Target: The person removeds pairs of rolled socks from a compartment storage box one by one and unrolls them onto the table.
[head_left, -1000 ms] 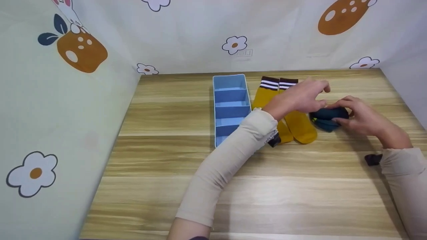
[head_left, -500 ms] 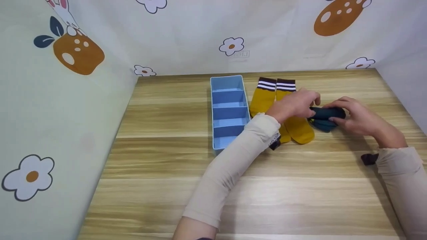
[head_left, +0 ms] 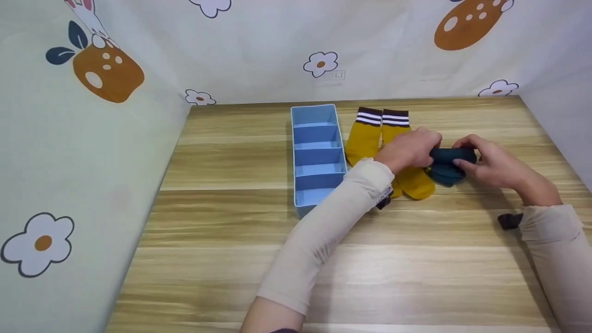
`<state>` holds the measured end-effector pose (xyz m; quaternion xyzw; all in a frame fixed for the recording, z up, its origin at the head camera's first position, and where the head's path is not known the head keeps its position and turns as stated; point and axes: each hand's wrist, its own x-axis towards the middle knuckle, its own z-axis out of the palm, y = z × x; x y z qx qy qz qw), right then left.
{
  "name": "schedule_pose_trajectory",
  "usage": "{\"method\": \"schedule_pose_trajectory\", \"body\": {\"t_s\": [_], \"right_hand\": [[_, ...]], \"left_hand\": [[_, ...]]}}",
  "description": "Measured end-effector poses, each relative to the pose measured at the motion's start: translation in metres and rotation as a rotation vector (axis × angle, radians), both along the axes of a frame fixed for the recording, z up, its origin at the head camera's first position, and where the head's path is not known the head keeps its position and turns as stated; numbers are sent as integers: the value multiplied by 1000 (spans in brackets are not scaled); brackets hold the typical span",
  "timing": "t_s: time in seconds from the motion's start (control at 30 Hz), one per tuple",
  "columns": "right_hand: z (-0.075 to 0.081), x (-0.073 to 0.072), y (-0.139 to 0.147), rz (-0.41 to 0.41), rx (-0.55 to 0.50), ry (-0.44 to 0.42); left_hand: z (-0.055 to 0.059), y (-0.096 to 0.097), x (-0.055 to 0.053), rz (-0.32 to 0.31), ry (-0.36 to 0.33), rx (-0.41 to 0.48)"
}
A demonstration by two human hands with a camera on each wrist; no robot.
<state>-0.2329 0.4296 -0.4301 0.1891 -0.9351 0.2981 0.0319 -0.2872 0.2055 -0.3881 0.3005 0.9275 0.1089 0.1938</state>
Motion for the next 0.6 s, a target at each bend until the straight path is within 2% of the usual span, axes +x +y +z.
{"method": "schedule_pose_trajectory", "body": {"t_s": [0.2, 0.4, 0.6], "right_hand": [[2, 0, -1, 18, 16, -16], [4, -3, 0, 10, 30, -40], [1, -6, 4, 27, 36, 2]], "left_hand": [[-2, 0, 1, -6, 45, -22], [-1, 2, -1, -21, 23, -25], [-3, 5, -2, -36, 31, -60]]}}
